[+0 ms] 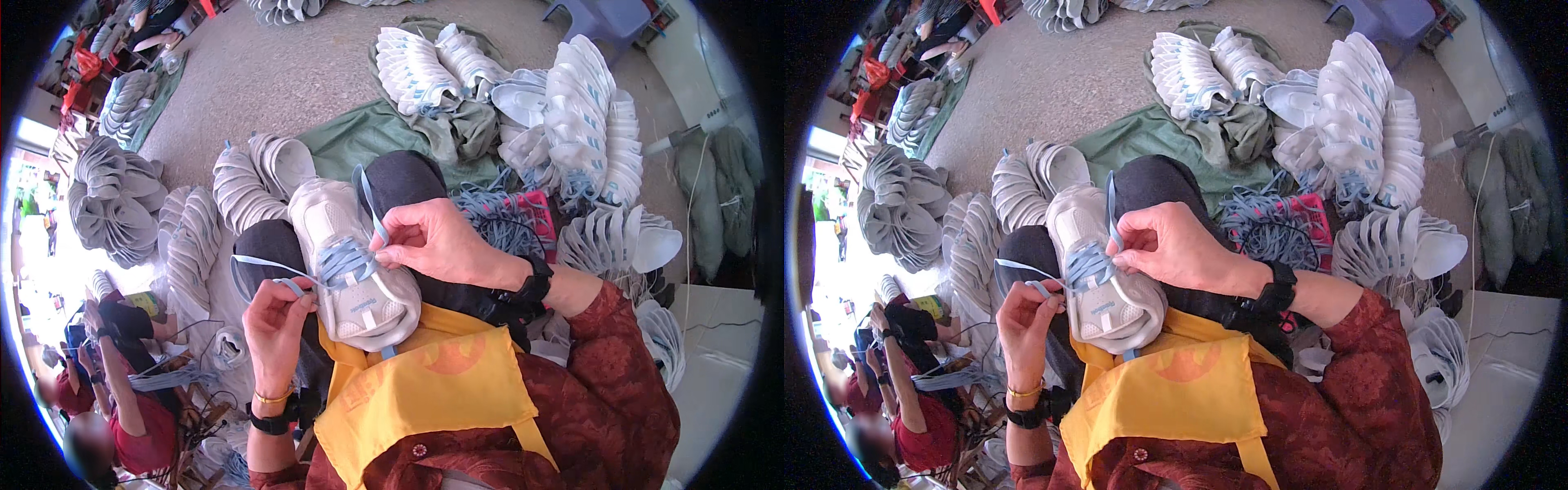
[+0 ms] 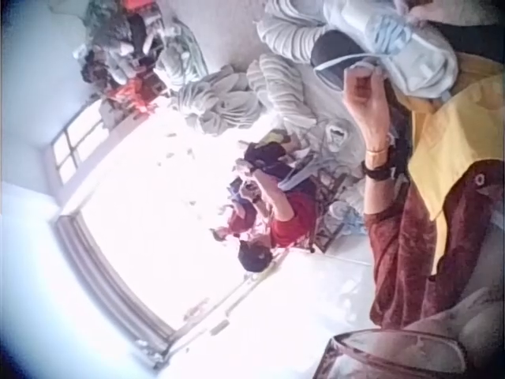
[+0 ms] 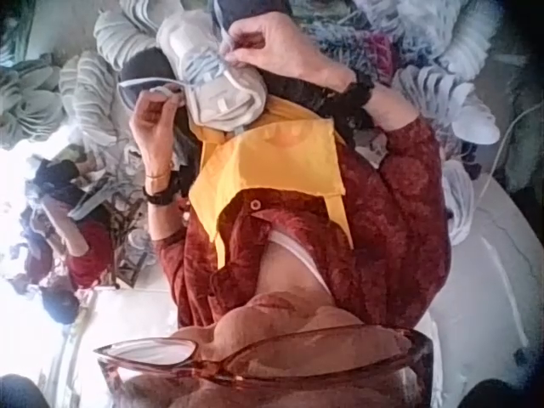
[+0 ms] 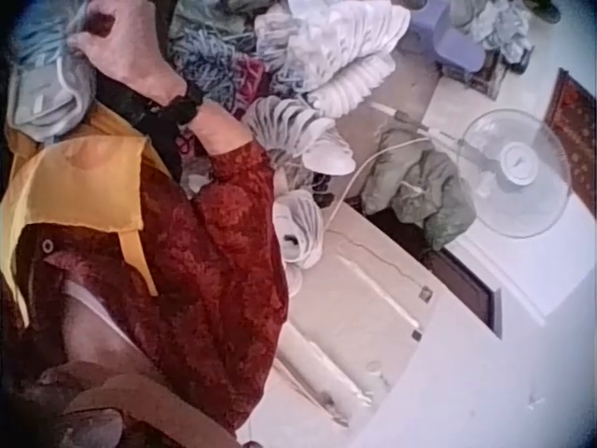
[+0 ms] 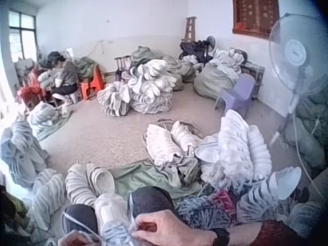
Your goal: Insert and thread blue laces into a white athletic shoe upper.
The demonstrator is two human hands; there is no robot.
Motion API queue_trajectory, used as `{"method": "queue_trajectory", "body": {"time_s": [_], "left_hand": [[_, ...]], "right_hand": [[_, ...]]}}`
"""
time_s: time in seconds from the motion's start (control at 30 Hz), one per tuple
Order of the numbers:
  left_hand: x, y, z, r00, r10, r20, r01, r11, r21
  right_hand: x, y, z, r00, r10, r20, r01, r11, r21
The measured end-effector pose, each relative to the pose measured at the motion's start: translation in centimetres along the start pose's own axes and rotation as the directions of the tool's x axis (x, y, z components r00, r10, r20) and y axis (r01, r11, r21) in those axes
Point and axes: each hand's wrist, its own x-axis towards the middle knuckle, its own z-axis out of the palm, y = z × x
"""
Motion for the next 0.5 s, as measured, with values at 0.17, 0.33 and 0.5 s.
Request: {"method": "queue_trajectory", "body": {"time_s": [0.17, 0.33, 0.5], "left_hand": [[-0.1, -0.1, 0.2, 1.0, 0.023, -0.001, -0.023, 0.999, -0.037], [0.2, 0.0, 0.4, 0.999, 0.04, -0.021, -0.041, 0.996, -0.077], [0.6, -0.6, 0.8, 1.0, 0.002, -0.006, -0.003, 0.979, -0.205]], "right_hand": [[-0.1, -1.3, 0.7, 0.99, -0.142, -0.01, 0.126, 0.908, -0.399], [0.1, -1.6, 1.1, 0.954, -0.29, 0.08, 0.283, 0.776, -0.564], [-0.3, -0.6, 0.9, 0.993, -0.081, -0.091, 0.049, 0.95, -0.308]]}}
